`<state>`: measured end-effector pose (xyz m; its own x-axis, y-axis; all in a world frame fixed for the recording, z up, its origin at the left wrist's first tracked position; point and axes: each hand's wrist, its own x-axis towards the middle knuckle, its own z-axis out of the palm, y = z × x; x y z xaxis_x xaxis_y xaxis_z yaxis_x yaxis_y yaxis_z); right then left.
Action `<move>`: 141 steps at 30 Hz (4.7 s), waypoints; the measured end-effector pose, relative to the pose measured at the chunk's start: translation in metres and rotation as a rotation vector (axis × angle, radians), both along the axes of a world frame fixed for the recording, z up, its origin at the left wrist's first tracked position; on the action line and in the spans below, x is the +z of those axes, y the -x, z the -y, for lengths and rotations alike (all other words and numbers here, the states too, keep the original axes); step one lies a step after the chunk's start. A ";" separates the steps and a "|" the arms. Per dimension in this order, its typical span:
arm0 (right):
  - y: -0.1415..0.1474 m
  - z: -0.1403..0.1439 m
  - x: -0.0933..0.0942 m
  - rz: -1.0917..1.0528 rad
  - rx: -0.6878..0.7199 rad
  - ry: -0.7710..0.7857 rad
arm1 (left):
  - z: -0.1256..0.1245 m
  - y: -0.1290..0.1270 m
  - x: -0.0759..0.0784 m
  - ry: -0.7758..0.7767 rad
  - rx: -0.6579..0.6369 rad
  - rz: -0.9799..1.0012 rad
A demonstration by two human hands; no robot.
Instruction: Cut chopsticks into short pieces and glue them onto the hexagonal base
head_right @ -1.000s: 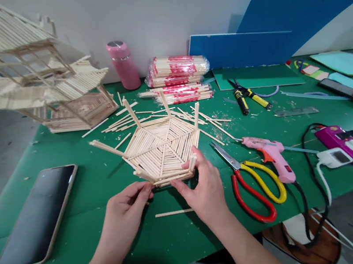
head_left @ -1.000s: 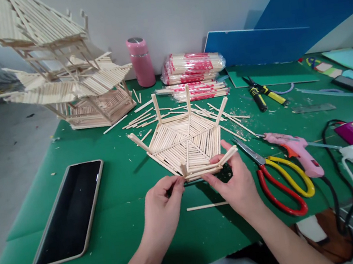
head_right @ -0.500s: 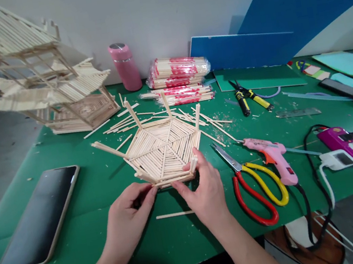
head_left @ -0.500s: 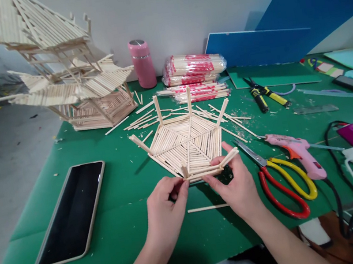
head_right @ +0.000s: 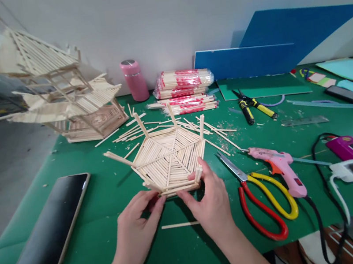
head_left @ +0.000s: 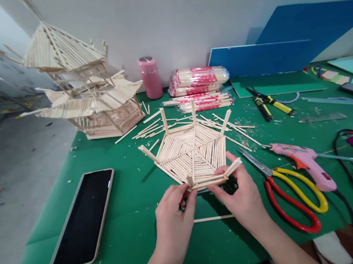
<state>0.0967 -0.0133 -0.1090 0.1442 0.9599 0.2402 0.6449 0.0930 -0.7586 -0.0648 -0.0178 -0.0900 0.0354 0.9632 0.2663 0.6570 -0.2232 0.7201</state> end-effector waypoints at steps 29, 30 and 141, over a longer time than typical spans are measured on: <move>0.000 0.000 0.001 -0.006 0.001 0.006 | 0.000 0.000 -0.008 -0.171 0.036 -0.146; 0.000 0.000 0.001 -0.003 0.001 0.003 | 0.000 0.000 -0.008 -0.173 0.037 -0.147; -0.108 0.127 0.032 -0.183 0.207 0.463 | 0.040 -0.014 0.050 -0.060 -0.085 0.234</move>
<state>0.2050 -0.1400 -0.0768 -0.0597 0.9723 -0.2259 0.5016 -0.1665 -0.8489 -0.0503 -0.0577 -0.0400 0.0459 0.9417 0.3334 0.4512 -0.3173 0.8341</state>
